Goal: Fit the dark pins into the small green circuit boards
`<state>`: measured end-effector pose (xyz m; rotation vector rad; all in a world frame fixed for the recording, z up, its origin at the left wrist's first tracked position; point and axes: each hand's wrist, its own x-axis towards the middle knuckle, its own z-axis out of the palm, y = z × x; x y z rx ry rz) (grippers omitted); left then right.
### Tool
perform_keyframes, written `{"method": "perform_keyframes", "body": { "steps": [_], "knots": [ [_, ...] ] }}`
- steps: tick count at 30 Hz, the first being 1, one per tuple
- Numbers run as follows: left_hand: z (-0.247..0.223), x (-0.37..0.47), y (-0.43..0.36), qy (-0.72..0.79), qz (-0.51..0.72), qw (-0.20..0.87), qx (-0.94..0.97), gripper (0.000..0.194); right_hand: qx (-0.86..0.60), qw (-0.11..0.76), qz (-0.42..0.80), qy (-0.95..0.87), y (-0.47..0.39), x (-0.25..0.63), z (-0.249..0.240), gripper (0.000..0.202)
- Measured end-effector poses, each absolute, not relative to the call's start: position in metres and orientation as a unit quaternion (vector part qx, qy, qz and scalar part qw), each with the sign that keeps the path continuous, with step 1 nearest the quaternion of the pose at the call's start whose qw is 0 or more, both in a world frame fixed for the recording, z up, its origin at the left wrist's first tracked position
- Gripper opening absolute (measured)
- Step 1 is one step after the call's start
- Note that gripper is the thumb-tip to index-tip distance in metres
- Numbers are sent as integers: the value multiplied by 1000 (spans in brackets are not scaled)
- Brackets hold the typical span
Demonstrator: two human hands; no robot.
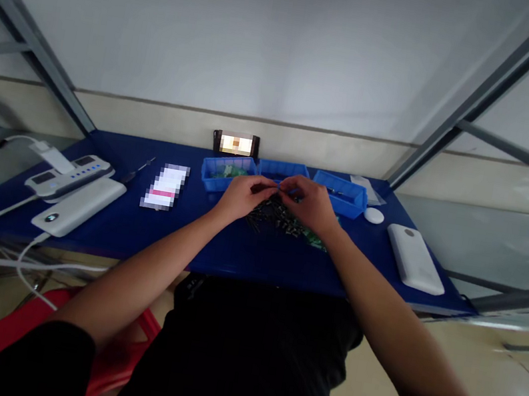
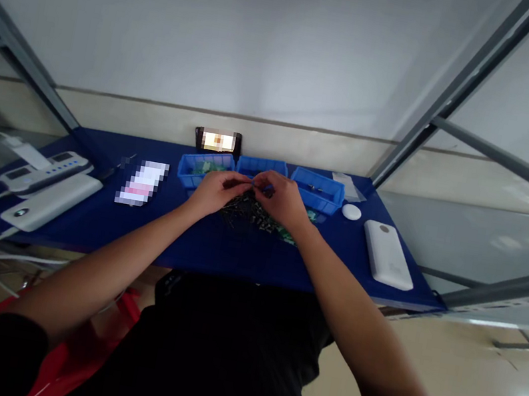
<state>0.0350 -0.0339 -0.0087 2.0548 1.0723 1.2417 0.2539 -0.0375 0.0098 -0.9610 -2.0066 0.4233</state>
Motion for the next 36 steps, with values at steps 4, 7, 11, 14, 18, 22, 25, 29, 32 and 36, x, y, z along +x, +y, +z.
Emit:
{"method": "perform_keyframes", "body": {
  "steps": [4, 7, 11, 14, 18, 22, 25, 29, 32, 36],
  "knots": [
    [-12, 37, -32, 380, 480, 299, 732, 23, -378, 390, 129, -830, -40, 252, 10, 39],
    [-14, 37, -30, 362, 495, 347, 709, 31, -373, 372, 103, -844, -41, 251, 9, 46],
    [-14, 37, -30, 356, 488, 373, 704, 33, -381, 372, 88, -842, -40, 251, 8, 32],
    [-12, 37, -31, 360, 491, 370, 701, 36, -376, 380, 84, -841, -40, 251, 8, 25],
    [-12, 37, -31, 354, 492, 370, 704, 37, -357, 394, 82, -843, -41, 249, 8, 22],
    [-14, 36, -28, 360, 501, 354, 703, 37, -341, 397, 105, -846, -42, 248, 8, 29],
    [-16, 35, -26, 366, 508, 335, 705, 40, -343, 395, 140, -841, -42, 248, 8, 33],
    [-14, 35, -28, 369, 504, 313, 715, 40, -384, 416, 222, -794, -40, 247, 4, 26],
    [-10, 37, -33, 370, 498, 295, 727, 40, -392, 446, 270, -758, -38, 246, 1, 23],
    [-7, 38, -36, 370, 487, 261, 747, 43, -378, 467, 306, -739, -36, 245, 1, 19]
  ]
}}
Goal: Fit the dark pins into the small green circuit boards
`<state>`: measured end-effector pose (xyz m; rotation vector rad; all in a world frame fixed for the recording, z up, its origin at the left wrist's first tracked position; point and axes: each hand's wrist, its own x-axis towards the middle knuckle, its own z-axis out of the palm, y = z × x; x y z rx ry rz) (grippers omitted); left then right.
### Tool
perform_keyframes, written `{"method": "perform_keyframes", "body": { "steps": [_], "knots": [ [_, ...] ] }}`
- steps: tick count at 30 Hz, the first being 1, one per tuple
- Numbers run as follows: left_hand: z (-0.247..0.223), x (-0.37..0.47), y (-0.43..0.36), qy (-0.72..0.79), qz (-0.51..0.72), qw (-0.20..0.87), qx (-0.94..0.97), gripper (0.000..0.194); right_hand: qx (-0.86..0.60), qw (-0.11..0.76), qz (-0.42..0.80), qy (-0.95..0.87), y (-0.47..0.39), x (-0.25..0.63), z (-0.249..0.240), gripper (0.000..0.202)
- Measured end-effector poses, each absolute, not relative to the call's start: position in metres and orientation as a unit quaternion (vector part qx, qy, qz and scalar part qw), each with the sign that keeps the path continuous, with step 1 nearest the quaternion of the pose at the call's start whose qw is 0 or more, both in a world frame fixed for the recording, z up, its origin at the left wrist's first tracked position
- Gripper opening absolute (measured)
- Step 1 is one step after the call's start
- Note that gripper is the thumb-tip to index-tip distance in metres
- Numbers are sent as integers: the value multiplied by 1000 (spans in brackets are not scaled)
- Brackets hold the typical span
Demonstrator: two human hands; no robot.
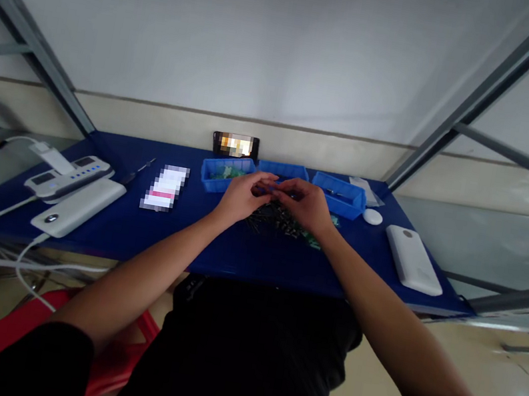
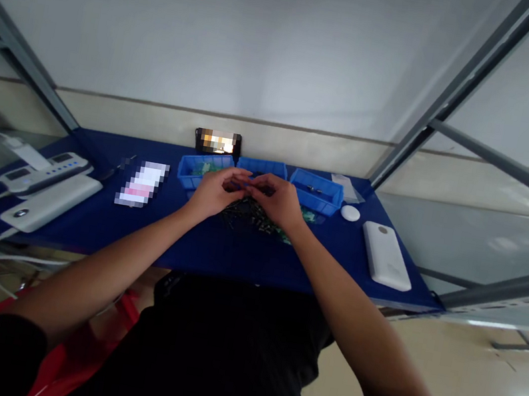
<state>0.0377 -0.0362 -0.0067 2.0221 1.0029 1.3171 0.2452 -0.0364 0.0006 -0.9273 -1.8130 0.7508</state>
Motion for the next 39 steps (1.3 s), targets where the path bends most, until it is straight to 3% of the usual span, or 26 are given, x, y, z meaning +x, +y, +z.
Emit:
{"method": "perform_keyframes", "body": {
  "steps": [5, 14, 23, 33, 39],
  "knots": [
    [-9, 37, -35, 370, 493, 268, 741, 45, -373, 462, 329, -734, -38, 245, 5, 21],
    [-10, 37, -36, 360, 477, 315, 737, 27, -390, 504, 339, -692, -37, 245, 4, 24],
    [-14, 35, -28, 358, 481, 337, 726, 29, -398, 518, 317, -688, -33, 245, 2, 22],
    [-16, 35, -26, 360, 481, 390, 698, 30, -427, 497, 294, -696, -34, 246, 4, 19],
    [-13, 35, -30, 372, 480, 339, 718, 30, -434, 461, 226, -740, -36, 246, 3, 22]
  ]
}}
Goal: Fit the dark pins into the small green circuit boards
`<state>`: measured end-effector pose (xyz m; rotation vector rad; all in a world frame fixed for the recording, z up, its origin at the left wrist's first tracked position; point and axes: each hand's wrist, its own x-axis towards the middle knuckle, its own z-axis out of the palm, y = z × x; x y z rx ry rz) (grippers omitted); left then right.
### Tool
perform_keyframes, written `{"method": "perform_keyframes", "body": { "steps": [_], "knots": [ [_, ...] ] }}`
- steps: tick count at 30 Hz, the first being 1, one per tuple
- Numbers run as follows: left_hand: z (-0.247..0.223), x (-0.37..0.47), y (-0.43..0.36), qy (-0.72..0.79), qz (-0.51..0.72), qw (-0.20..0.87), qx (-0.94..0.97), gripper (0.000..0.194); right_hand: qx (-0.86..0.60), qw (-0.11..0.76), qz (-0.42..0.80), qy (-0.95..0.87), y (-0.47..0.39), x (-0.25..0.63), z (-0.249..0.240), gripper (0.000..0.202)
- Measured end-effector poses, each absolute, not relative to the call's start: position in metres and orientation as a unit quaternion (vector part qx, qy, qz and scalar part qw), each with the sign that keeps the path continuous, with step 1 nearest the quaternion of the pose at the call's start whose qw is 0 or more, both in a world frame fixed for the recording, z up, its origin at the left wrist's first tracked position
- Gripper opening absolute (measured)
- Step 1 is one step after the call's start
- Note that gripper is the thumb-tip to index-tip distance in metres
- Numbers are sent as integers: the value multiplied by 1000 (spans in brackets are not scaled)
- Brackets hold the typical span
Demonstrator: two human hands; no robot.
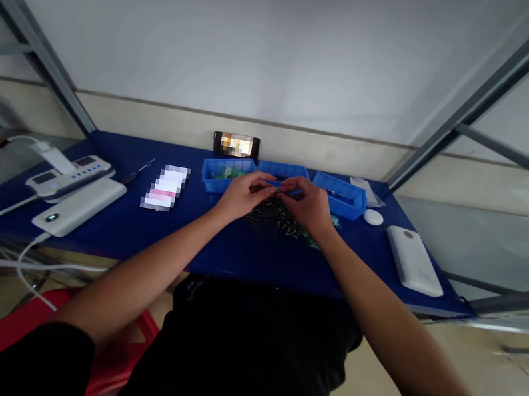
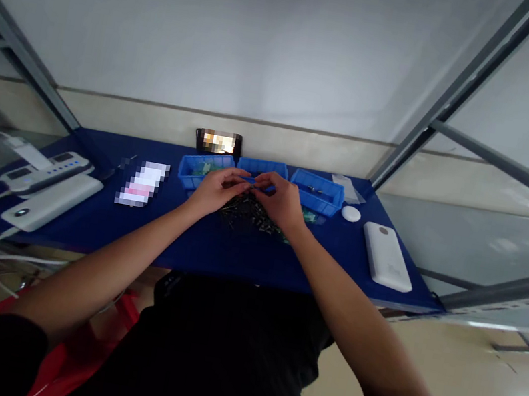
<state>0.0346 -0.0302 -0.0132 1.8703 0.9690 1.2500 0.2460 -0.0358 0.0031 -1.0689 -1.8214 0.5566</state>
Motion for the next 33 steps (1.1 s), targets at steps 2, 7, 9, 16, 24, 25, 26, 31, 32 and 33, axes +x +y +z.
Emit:
{"method": "perform_keyframes", "body": {
  "steps": [2, 7, 9, 16, 24, 25, 26, 31, 32, 33],
  "knots": [
    [-13, 35, -31, 373, 484, 330, 719, 30, -421, 446, 203, -764, -36, 246, 4, 26],
    [-13, 36, -31, 369, 490, 338, 714, 28, -405, 447, 145, -784, -37, 248, 6, 26],
    [-11, 36, -33, 385, 475, 320, 724, 29, -412, 445, 144, -782, -37, 248, 7, 25],
    [-4, 37, -40, 410, 439, 244, 761, 29, -430, 435, 157, -775, -36, 246, 3, 18],
    [-4, 38, -41, 405, 437, 245, 765, 32, -403, 446, 151, -785, -39, 245, 5, 6],
    [-4, 38, -42, 402, 439, 248, 764, 31, -400, 447, 154, -785, -39, 245, 5, 6],
    [-3, 38, -42, 400, 441, 251, 763, 29, -399, 447, 158, -785, -39, 245, 5, 6],
    [-6, 37, -38, 405, 460, 239, 753, 20, -411, 433, 188, -780, -41, 244, 4, 14],
    [-7, 36, -37, 408, 463, 236, 751, 19, -410, 432, 191, -780, -42, 243, 4, 16],
    [-8, 36, -36, 410, 465, 236, 749, 19, -407, 433, 191, -781, -42, 243, 4, 16]
  ]
}}
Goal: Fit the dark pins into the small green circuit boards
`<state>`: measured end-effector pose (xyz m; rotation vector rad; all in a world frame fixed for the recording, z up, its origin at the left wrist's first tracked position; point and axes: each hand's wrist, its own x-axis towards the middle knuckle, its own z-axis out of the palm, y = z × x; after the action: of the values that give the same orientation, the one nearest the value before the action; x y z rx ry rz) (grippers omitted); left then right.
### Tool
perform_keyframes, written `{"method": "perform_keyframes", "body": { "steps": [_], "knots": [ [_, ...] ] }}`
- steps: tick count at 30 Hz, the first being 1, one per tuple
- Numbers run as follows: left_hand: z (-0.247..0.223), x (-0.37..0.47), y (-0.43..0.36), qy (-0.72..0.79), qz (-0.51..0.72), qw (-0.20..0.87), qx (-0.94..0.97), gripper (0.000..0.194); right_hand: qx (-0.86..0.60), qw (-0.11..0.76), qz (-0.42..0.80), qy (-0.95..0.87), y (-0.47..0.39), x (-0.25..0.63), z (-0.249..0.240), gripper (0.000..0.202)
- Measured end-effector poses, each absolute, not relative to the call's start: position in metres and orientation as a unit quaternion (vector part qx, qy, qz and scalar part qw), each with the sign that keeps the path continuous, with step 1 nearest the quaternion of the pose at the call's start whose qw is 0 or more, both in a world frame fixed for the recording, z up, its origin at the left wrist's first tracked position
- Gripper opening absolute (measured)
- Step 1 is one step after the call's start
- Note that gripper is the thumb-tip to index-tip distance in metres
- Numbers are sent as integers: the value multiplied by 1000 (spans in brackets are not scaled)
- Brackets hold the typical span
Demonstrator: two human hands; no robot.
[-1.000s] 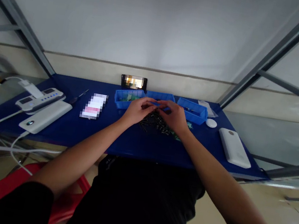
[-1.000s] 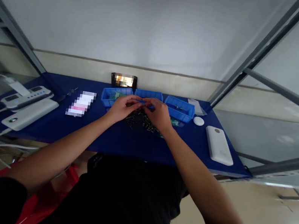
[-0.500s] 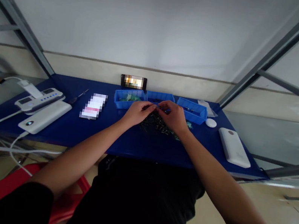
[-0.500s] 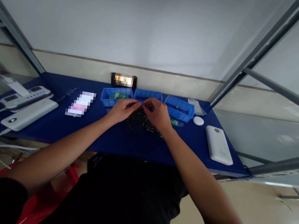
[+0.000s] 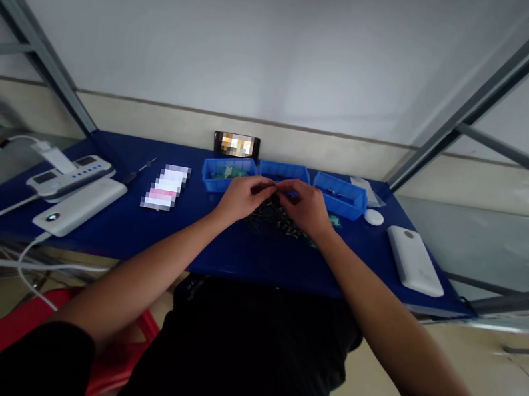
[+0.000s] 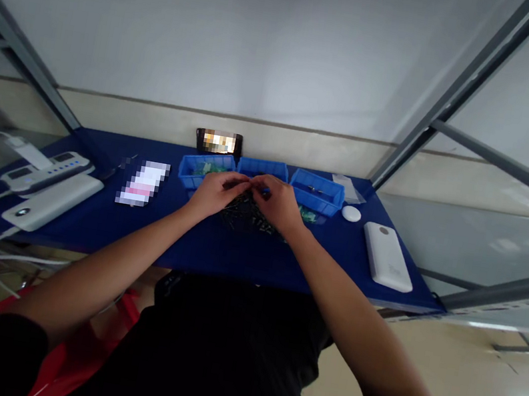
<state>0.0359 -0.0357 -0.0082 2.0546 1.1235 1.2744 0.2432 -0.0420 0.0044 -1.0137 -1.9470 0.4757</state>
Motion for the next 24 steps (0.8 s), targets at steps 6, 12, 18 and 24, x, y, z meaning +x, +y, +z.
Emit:
{"method": "perform_keyframes", "body": {
  "steps": [6, 12, 18, 24],
  "knots": [
    [-7, 36, -37, 403, 458, 226, 759, 16, -414, 462, 185, -762, -43, 243, 7, 11],
    [-8, 37, -38, 396, 471, 235, 752, 15, -424, 455, 207, -755, -40, 243, 5, 8],
    [-8, 39, -39, 385, 489, 291, 726, 33, -424, 458, 213, -752, -40, 242, 4, 18],
    [-6, 38, -39, 382, 494, 266, 735, 29, -404, 408, 181, -799, -43, 243, 7, 36]
  ]
}}
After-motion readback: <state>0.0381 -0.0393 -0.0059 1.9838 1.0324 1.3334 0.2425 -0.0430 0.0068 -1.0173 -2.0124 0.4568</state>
